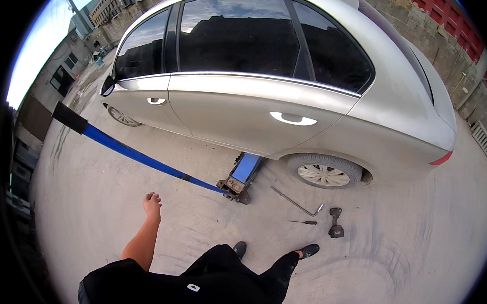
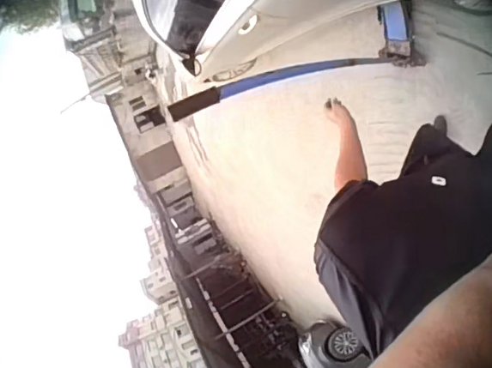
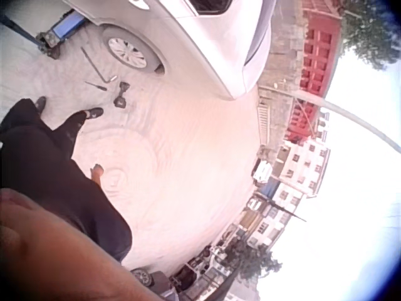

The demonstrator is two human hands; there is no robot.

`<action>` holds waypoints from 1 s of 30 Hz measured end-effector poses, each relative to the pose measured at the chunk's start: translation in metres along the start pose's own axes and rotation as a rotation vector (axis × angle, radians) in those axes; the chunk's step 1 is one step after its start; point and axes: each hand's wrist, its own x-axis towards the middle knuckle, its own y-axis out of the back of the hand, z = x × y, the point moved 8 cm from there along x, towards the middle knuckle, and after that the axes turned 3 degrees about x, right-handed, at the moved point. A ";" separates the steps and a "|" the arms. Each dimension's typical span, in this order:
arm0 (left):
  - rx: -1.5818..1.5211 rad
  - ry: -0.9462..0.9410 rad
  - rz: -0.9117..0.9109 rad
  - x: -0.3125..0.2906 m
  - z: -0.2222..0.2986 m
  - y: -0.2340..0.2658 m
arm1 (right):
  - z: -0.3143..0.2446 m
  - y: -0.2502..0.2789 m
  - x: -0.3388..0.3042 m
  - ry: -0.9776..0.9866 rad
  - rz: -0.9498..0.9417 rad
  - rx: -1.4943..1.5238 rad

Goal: The person selects a lug wrench and an impact driver from a tool rack, then walks to a silver sedan. They use the lug wrench to loosen the lug nuts on the front left wheel, then use the impact driver to remove them. Finally, they operate a hydraulic jack to lift the car.

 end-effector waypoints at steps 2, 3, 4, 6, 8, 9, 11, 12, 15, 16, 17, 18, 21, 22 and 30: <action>-0.286 -0.219 0.083 0.013 0.131 0.064 | -0.075 -0.012 -0.026 0.141 -0.019 0.239; -0.398 -0.346 0.059 0.009 0.201 0.093 | -0.116 -0.021 -0.043 0.198 -0.020 0.372; -0.508 -0.505 -0.008 -0.002 0.272 0.119 | -0.154 -0.029 -0.061 0.250 -0.012 0.508; -0.698 -0.867 -0.190 -0.044 0.394 0.135 | -0.192 -0.029 -0.079 0.189 -0.017 0.645; -0.604 -1.090 -0.225 -0.089 0.493 0.154 | -0.238 -0.006 -0.115 0.190 0.027 0.754; -0.563 -1.115 -0.224 -0.098 0.527 0.159 | -0.245 0.023 -0.135 0.217 0.193 0.806; -0.470 -1.084 -0.329 -0.100 0.572 0.152 | -0.280 0.084 -0.197 0.221 0.303 0.893; -0.247 -1.090 -0.330 -0.090 0.587 0.149 | -0.308 0.125 -0.234 0.203 0.254 0.948; 0.151 -1.023 -0.477 -0.072 0.599 0.111 | -0.288 0.144 -0.273 0.072 0.323 1.282; 0.127 -0.972 -0.560 -0.066 0.603 0.107 | -0.270 0.126 -0.269 0.002 0.318 1.445; 0.119 -0.960 -0.633 -0.055 0.606 0.108 | -0.272 0.109 -0.277 -0.029 0.330 1.502; 0.113 -0.941 -0.709 -0.050 0.602 0.110 | -0.271 0.100 -0.286 -0.067 0.341 1.555; 0.199 -1.081 -0.838 -0.090 0.585 0.123 | -0.278 0.045 -0.316 -0.159 0.373 1.700; 0.176 -1.097 -0.928 -0.112 0.573 0.131 | -0.280 0.015 -0.328 -0.182 0.379 1.738; -0.016 -1.011 -1.231 -0.133 0.504 0.202 | -0.422 -0.309 -0.490 -0.414 0.073 1.654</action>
